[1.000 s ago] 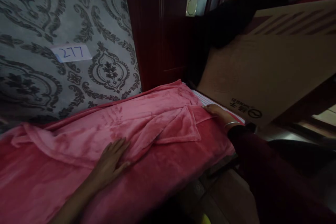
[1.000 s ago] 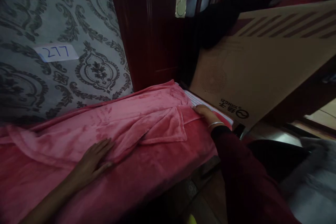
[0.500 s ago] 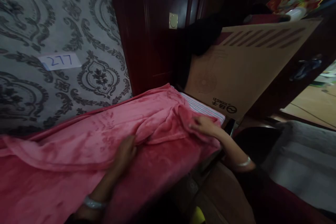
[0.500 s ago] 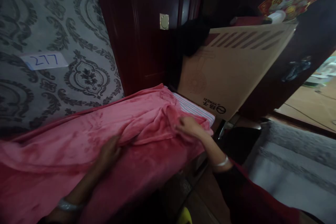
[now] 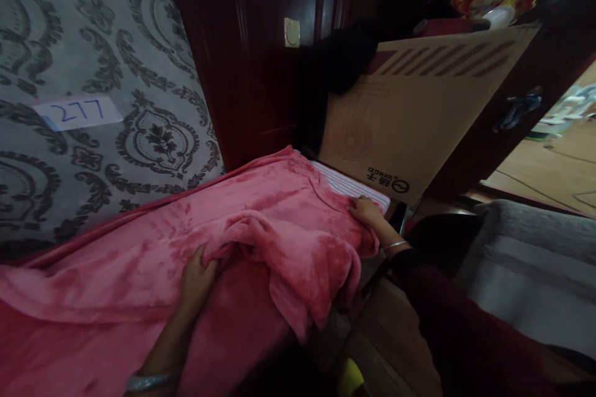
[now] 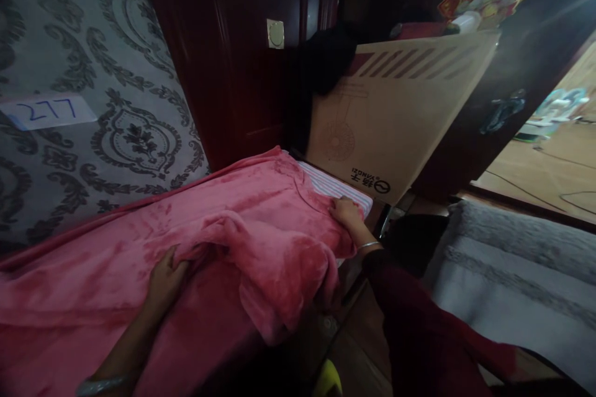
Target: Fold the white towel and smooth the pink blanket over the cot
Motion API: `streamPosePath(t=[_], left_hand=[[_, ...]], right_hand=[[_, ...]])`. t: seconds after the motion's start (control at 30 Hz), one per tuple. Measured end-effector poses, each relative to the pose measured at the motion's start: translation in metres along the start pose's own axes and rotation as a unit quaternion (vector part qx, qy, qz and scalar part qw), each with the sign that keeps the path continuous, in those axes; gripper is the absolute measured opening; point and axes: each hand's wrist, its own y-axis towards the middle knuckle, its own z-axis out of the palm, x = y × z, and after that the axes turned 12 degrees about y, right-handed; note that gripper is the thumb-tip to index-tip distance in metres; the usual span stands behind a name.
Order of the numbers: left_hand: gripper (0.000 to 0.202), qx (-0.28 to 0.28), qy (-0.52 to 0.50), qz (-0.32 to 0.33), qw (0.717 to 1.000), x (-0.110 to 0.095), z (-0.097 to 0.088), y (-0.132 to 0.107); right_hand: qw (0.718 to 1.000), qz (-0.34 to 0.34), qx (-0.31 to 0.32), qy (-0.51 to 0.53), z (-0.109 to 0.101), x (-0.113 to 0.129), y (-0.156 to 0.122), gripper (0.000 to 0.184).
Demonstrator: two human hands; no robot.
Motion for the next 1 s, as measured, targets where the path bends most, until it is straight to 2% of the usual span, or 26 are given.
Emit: streamPosePath(t=[0.23, 0.4, 0.57, 0.67, 0.77, 0.9, 0.97, 1.0], left_hand=[[0.042, -0.007, -0.012, 0.014, 1.000, 0.008, 0.003, 0.002], [0.045, -0.010, 0.004, -0.002, 1.000, 0.016, 0.008, 0.005], [0.045, -0.008, -0.006, -0.002, 1.000, 0.016, 0.008, 0.005], [0.043, 0.003, -0.025, 0.008, 1.000, 0.013, 0.006, 0.004], [0.040, 0.004, -0.036, 0.024, 0.999, 0.012, 0.006, 0.004], [0.040, 0.001, -0.028, 0.026, 0.999, 0.011, 0.006, 0.004], [0.040, 0.011, -0.016, 0.022, 1.000, 0.007, 0.005, 0.002], [0.040, 0.018, -0.011, 0.022, 1.000, 0.005, 0.005, 0.000]], right_hand=[[0.993, 0.106, -0.053, -0.017, -0.003, -0.020, 0.011, 0.041], [0.990, 0.124, -0.063, 0.006, -0.005, -0.027, 0.025, 0.031], [0.968, 0.212, -0.133, 0.035, -0.023, -0.044, 0.036, 0.045], [0.956, 0.250, -0.143, 0.053, -0.027, -0.055, 0.035, 0.046], [0.954, 0.258, -0.132, 0.073, -0.018, -0.057, 0.031, 0.040], [0.957, 0.242, -0.147, 0.067, -0.013, -0.053, 0.022, 0.046], [0.962, 0.195, -0.180, 0.064, -0.016, -0.045, 0.017, 0.049], [0.967, 0.150, -0.193, 0.077, -0.016, -0.037, 0.013, 0.050]])
